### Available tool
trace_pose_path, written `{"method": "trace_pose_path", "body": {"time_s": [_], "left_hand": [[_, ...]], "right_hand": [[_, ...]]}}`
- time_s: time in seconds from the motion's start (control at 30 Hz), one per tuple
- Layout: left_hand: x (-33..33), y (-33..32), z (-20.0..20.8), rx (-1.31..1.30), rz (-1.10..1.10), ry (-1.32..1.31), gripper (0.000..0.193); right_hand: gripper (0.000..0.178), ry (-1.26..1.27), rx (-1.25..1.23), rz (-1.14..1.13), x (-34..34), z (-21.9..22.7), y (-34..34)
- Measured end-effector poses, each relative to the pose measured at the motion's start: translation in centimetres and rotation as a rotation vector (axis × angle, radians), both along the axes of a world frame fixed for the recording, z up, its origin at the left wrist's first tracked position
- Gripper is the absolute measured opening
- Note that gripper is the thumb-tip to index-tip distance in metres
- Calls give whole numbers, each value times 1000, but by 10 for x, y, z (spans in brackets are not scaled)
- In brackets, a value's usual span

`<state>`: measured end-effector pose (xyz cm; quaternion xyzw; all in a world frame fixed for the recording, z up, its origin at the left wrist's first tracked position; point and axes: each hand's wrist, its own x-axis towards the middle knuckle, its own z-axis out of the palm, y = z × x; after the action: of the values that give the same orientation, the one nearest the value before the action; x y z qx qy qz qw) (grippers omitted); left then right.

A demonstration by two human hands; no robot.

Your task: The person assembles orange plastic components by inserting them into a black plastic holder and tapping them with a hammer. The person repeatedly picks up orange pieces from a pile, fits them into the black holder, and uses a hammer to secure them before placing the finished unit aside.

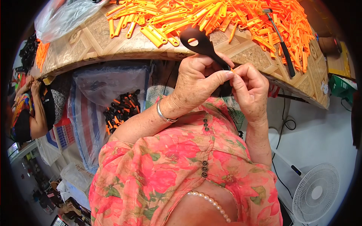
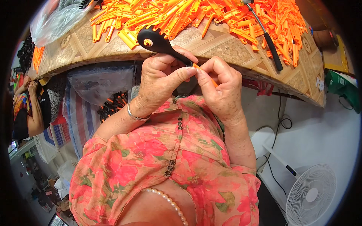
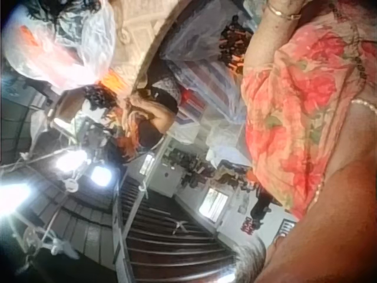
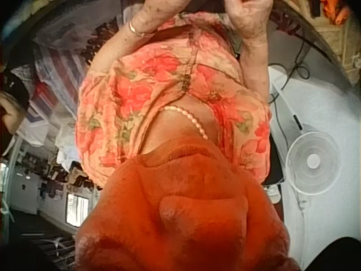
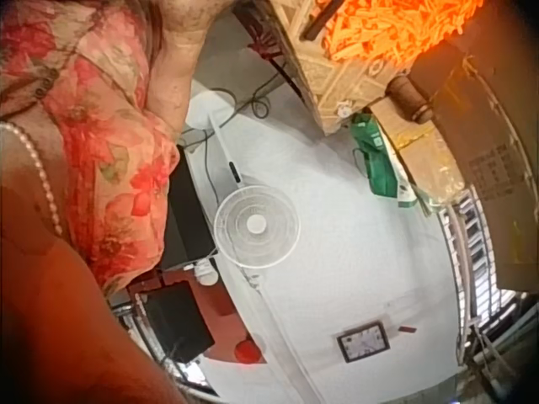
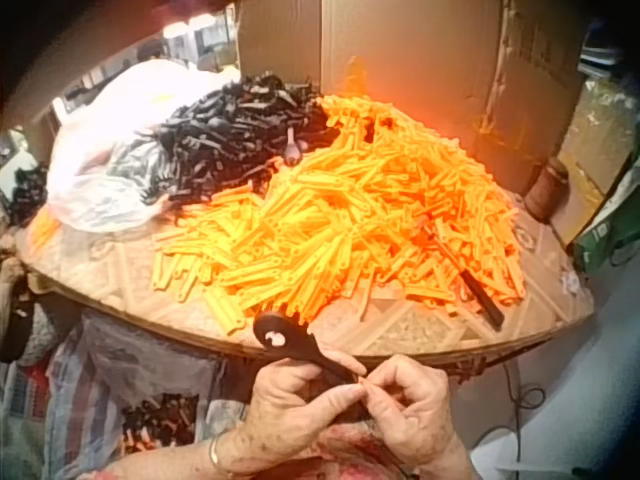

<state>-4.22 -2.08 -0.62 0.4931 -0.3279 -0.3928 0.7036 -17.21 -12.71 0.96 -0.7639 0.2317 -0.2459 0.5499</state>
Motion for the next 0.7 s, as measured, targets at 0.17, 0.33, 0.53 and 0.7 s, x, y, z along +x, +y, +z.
{"method": "trace_pose_path", "body": {"time_s": [0.17,0.33,0.53,0.7], "left_hand": [[15,1,9,-177,-271,84,30],[36,6,0,10,-409,353,40],[41,6,-20,49,-802,556,76],[48,12,-17,55,-912,437,62]], "right_hand": [[13,-42,373,207,-12,16,-14],[14,3,387,343,-19,21,-27],[13,132,281,408,-17,19,-30],[18,155,38,667,-18,18,-51]]}}
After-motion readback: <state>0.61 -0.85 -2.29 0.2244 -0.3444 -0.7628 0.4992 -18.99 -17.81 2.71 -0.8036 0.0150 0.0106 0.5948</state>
